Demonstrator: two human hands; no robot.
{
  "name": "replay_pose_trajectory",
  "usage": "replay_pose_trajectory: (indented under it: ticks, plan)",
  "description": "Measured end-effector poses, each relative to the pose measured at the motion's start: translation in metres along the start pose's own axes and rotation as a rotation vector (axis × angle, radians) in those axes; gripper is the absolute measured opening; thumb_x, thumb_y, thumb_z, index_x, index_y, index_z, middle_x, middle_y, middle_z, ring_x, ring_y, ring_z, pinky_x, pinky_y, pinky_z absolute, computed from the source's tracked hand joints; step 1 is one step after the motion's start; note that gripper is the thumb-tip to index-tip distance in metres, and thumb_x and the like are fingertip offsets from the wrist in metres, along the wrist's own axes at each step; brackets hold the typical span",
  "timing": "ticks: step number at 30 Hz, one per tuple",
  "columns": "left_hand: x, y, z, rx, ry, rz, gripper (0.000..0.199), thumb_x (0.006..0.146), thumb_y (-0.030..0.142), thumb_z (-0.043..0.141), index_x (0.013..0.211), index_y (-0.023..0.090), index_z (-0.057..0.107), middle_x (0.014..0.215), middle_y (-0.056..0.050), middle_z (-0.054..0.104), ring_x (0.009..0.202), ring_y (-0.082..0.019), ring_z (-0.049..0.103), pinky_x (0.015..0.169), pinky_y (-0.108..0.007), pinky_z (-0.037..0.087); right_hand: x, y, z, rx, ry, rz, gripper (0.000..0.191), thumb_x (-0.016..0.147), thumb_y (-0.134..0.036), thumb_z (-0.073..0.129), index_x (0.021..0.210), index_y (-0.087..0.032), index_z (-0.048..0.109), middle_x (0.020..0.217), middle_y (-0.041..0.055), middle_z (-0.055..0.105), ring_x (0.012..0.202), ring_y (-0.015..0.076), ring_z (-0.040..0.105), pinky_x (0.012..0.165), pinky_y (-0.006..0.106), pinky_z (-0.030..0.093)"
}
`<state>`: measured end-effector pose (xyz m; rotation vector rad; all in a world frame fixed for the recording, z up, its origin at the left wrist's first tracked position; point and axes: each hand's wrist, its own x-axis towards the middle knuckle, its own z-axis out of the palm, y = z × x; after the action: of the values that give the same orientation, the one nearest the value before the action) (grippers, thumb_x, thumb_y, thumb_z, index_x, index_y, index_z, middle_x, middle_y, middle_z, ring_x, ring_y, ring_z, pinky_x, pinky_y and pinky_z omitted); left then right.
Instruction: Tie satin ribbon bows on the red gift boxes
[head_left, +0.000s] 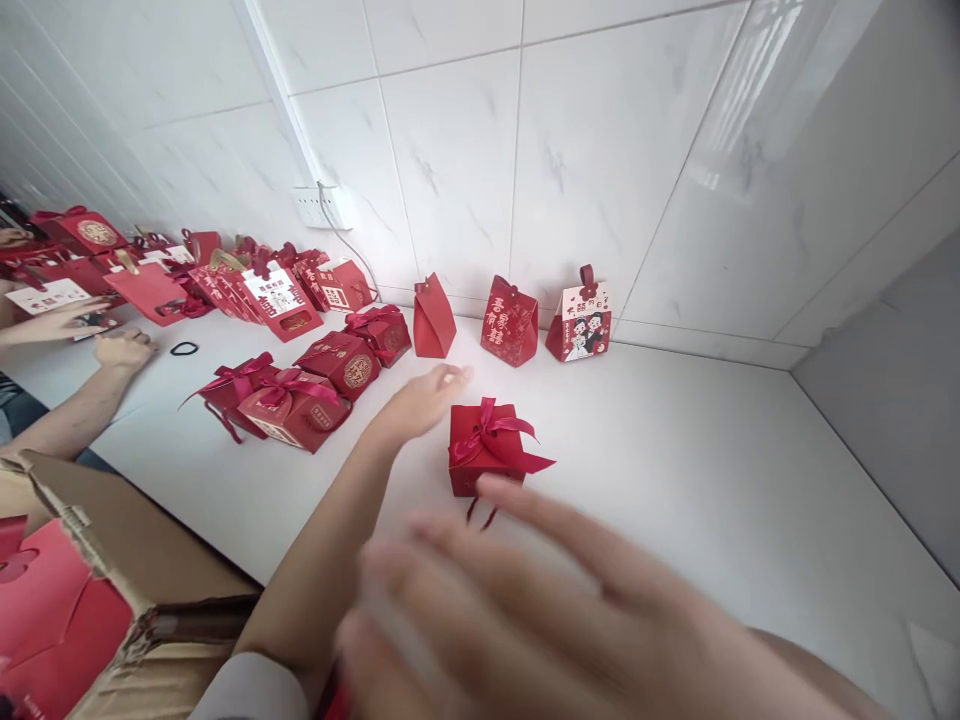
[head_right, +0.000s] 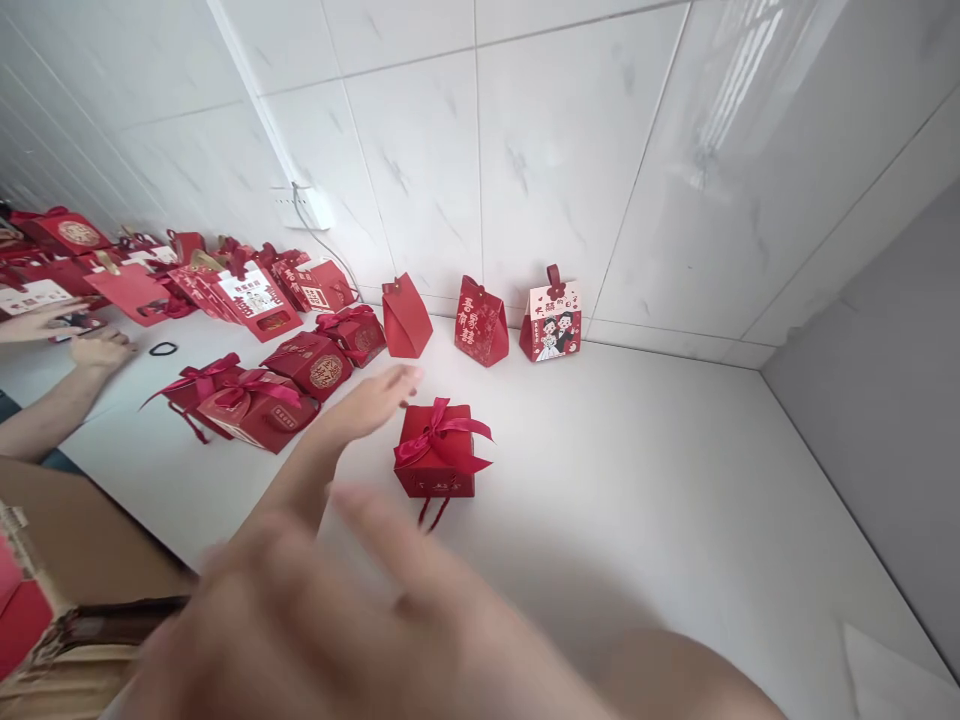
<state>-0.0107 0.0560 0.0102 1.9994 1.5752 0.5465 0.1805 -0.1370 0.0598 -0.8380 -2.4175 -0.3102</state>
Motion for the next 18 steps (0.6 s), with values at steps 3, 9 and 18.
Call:
replay_pose_trajectory:
  ticks: [3,9,18]
  plan:
    - [-0.028,0.036,0.015,0.310,-0.067,-0.112,0.084,0.078,0.081,0.035,0.135,0.020,0.049,0.117,-0.018,0.065,0.109,-0.041,0.060,0.092,-0.050,0.043,0.013,0.029,-0.026,-0.005,-0.072,0.111,0.031,0.096,-0.024,0.047,0.124,-0.022,0.059,0.117,0.0077,0.070,0.102,0.0226,0.069,0.088,0.036,0.059]
    - [-0.036,0.068,0.002,0.398,-0.358,0.138,0.112,0.068,0.058,0.065,0.156,0.026,0.004,0.151,-0.015,0.037,0.120,-0.038,0.056,0.094,-0.043,0.047,-0.014,0.064,-0.053,-0.070,-0.130,0.440,0.042,0.097,-0.040,0.044,0.136,-0.023,0.050,0.108,0.0106,0.072,0.076,0.0271,0.073,0.053,0.034,0.057]
    - [-0.036,0.061,-0.014,0.539,-0.417,0.132,0.125,0.060,0.086,0.055,0.156,0.024,0.006,0.160,-0.017,0.020,0.146,-0.041,0.019,0.115,-0.062,0.015,-0.030,0.066,-0.069,0.040,-0.191,0.470,0.045,0.097,-0.046,0.044,0.138,-0.029,0.047,0.114,0.0072,0.071,0.086,0.0281,0.074,0.054,0.030,0.059]
